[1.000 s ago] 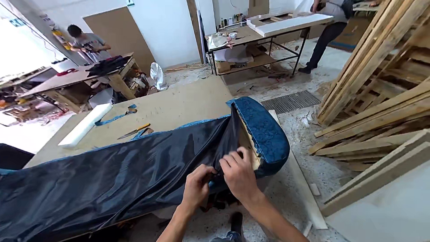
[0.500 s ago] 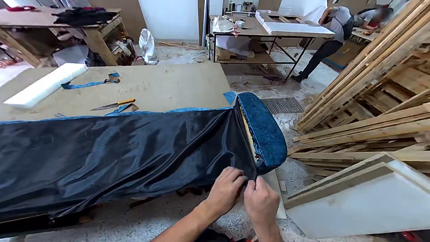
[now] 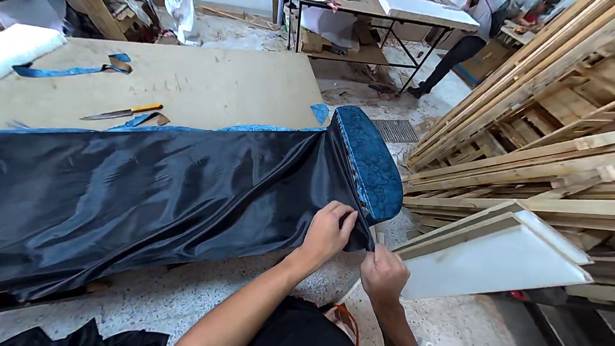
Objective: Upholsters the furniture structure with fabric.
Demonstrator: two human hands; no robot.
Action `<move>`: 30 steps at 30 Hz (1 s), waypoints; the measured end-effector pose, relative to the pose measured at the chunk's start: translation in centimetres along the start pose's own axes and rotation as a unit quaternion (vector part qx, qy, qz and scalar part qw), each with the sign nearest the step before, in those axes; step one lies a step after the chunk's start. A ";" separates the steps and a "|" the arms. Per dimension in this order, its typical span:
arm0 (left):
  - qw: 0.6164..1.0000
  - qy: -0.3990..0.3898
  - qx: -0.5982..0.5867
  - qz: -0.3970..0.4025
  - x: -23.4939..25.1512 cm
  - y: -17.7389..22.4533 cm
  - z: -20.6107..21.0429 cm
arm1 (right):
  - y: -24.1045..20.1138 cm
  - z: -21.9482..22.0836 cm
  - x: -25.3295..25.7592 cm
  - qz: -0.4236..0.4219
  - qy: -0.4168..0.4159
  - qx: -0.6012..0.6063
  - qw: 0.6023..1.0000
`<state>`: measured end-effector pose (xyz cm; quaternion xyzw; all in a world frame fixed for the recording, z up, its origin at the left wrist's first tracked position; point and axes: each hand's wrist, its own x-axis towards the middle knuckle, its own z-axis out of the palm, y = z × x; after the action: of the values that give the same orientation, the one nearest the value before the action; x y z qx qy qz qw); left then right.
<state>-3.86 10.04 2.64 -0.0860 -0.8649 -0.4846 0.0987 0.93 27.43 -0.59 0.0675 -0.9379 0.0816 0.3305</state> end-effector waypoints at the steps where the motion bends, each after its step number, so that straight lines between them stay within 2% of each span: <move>1: 1.000 0.008 -0.002 -0.003 0.5 0.5 0.1 | -0.1 -0.3 0.3 -0.007 -0.001 0.001 1.000; 5: 0.999 -0.005 0.008 -0.052 2.6 2.1 -0.8 | -0.8 -1.3 1.0 -0.040 0.011 0.041 0.998; 11: 0.972 -0.127 0.108 -0.163 5.1 2.5 -2.1 | -1.9 -0.9 0.4 -0.045 0.042 0.103 0.993; 14: 0.946 -0.193 0.186 -0.182 5.6 2.7 -2.4 | -2.5 -0.6 -0.3 -0.053 0.054 0.136 0.988; 16: 0.944 -0.212 0.185 -0.173 5.6 2.7 -3.0 | -3.0 -0.6 -0.5 -0.057 0.061 0.158 0.984; 19: 0.964 -0.181 0.099 -0.169 4.8 1.8 -4.4 | -3.8 -0.5 -0.4 -0.052 0.057 0.197 0.977; 24: 0.962 -0.123 -0.042 -0.242 3.2 0.5 -7.2 | -5.1 -0.5 -0.6 0.032 0.004 0.300 0.953; 30: 0.968 -0.036 -0.026 -0.248 1.4 1.4 -9.1 | -6.2 -0.2 -0.4 0.069 -0.019 0.365 0.928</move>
<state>-4.05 3.07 8.84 0.1116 -0.8493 -0.5127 -0.0586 2.50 21.43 0.00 0.1204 -0.8517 0.4393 0.2591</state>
